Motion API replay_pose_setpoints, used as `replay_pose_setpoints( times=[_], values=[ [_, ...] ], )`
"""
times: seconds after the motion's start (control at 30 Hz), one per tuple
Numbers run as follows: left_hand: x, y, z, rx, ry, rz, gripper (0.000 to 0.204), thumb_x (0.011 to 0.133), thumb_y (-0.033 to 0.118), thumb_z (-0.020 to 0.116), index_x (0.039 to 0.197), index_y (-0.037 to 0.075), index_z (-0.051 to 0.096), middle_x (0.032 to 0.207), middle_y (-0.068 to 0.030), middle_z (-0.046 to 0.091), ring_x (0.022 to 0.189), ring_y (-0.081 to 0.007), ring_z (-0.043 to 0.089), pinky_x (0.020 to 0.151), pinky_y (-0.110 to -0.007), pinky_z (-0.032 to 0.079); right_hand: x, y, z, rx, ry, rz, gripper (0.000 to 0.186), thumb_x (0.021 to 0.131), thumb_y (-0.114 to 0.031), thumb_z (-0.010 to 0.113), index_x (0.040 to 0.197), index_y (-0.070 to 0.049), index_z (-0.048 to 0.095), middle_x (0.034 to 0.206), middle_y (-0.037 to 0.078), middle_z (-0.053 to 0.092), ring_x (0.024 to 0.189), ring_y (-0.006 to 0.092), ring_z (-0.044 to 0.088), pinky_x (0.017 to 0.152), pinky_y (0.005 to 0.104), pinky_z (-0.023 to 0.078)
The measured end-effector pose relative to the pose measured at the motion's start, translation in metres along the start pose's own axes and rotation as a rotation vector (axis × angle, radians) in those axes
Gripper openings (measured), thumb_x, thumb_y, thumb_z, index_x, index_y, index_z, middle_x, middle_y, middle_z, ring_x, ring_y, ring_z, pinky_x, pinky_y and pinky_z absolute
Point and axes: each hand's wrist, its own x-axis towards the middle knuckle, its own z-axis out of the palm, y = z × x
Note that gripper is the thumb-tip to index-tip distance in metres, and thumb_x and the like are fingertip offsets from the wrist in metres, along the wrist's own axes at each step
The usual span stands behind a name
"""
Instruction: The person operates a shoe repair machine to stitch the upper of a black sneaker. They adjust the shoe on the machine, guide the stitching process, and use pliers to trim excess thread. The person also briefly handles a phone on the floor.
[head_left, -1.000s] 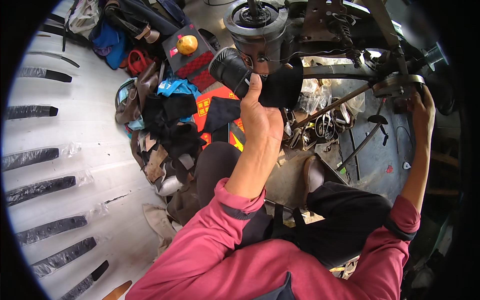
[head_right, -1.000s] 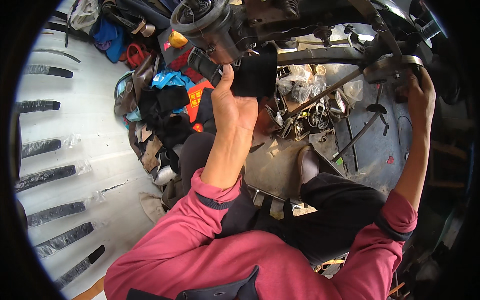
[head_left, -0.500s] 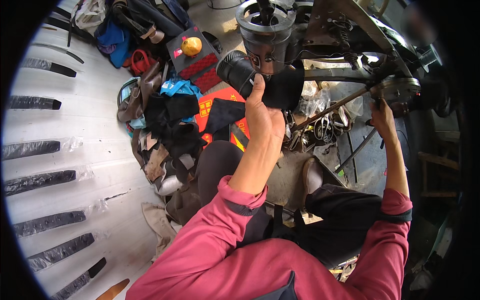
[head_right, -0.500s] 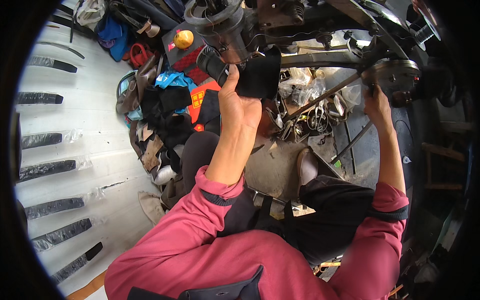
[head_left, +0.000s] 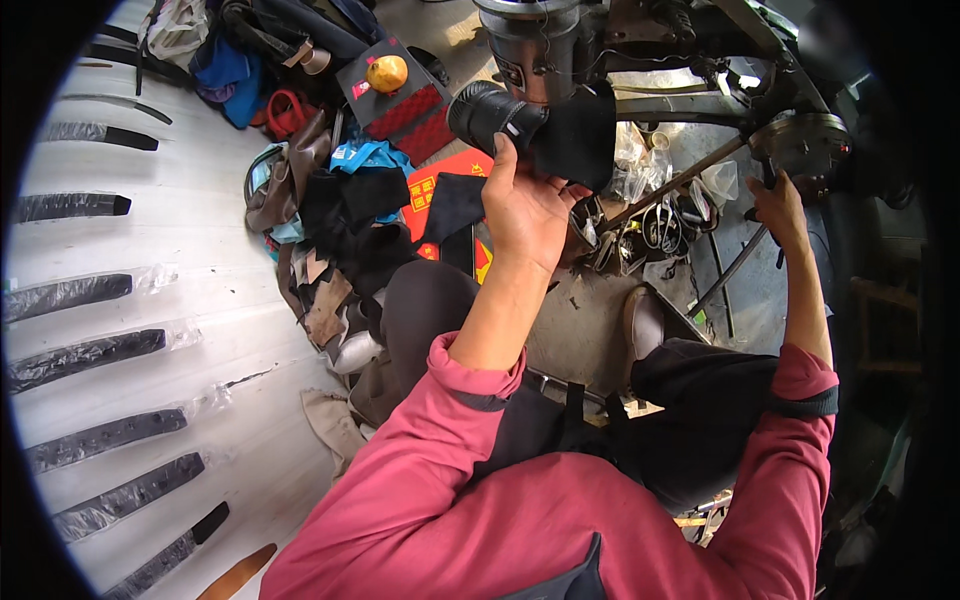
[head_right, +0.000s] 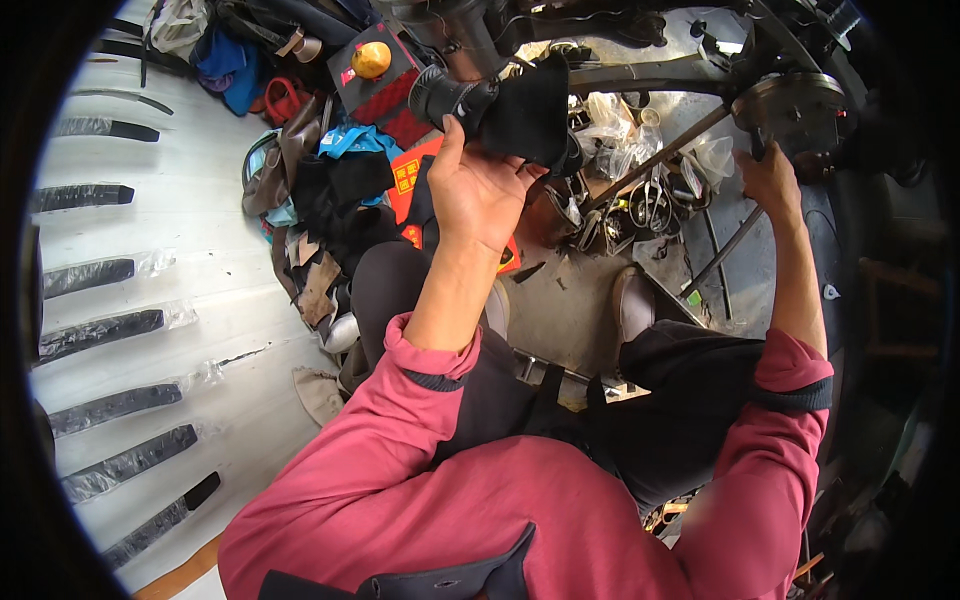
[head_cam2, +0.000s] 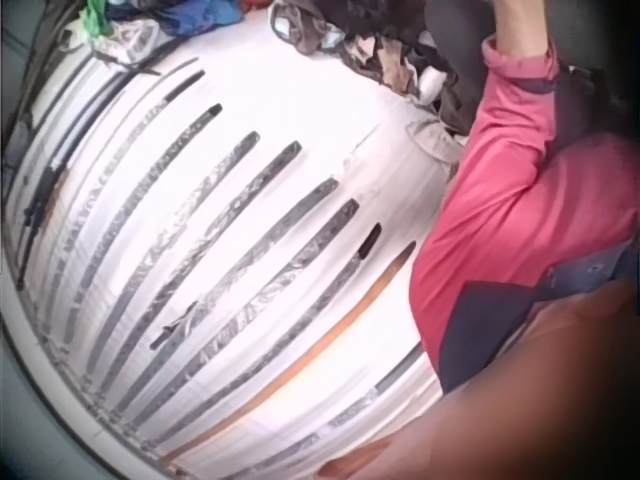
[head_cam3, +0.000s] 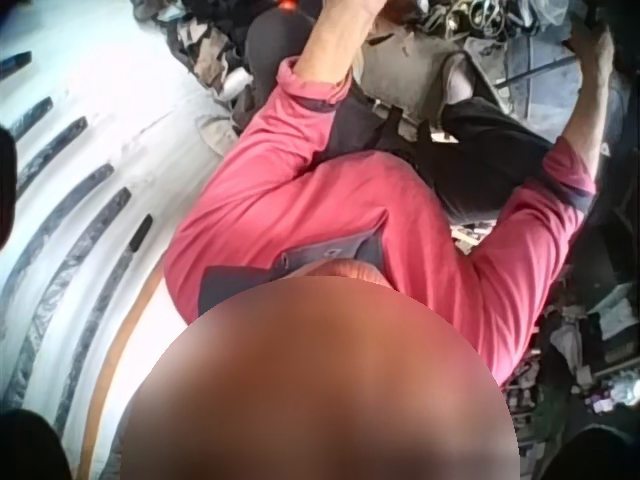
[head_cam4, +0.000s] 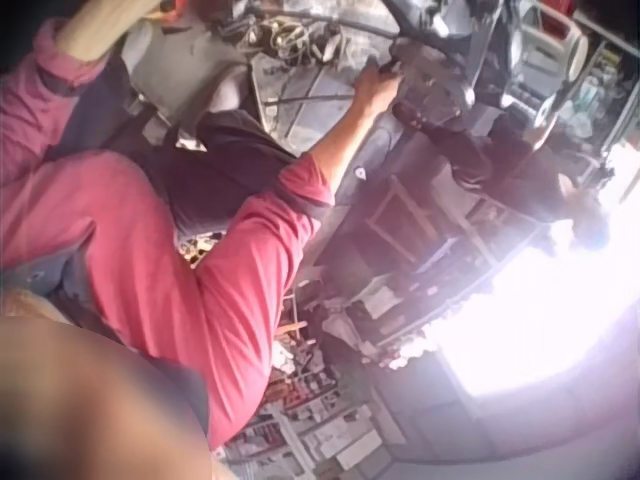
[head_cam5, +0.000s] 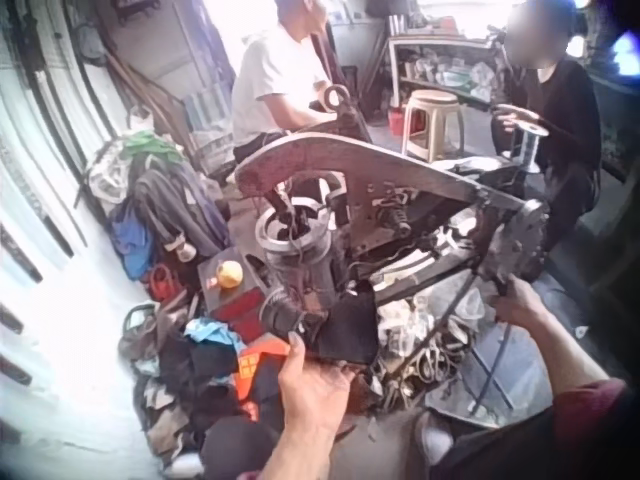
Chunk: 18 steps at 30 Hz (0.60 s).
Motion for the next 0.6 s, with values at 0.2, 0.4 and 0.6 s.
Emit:
replay_pose_setpoints(
  times=[0.2,0.4,0.6],
  values=[
    [-0.014,0.018,-0.071,0.513,0.166,0.018,0.058,0.109,0.054,0.049,0.082,0.005,0.064,0.083,-0.0102,0.07,0.074,-0.0237,0.07,0.069,-0.037,0.055,0.001,-0.02,-0.003,0.052,-0.04,-0.063,0.043,0.096,-0.038,0.07,0.112,0.001,0.063,0.072,0.008,0.063,0.06,0.0199,0.064,0.059,0.0379,0.051],
    [-0.011,0.006,-0.176,1.477,0.357,0.02,0.022,0.095,0.023,0.074,0.088,0.003,0.069,0.081,-0.0081,0.071,0.079,-0.0232,0.069,0.075,-0.034,0.052,0.01,-0.016,-0.002,0.12,-0.068,-0.051,0.037,0.1,-0.033,0.065,0.116,0.001,0.061,0.075,0.007,0.063,0.059,0.0159,0.06,0.051,0.0321,0.047],
    [-0.008,0.018,-0.241,2.05,0.421,-0.032,0.027,0.085,0.025,0.081,0.108,0.011,0.075,0.122,-0.0121,0.072,0.118,-0.0349,0.06,0.104,-0.046,0.047,0.016,-0.015,-0.005,0.089,-0.104,-0.061,0.038,0.102,-0.036,0.062,0.117,-0.001,0.061,0.073,0.006,0.063,0.056,0.0147,0.059,0.046,0.0321,0.045]
  ],
)
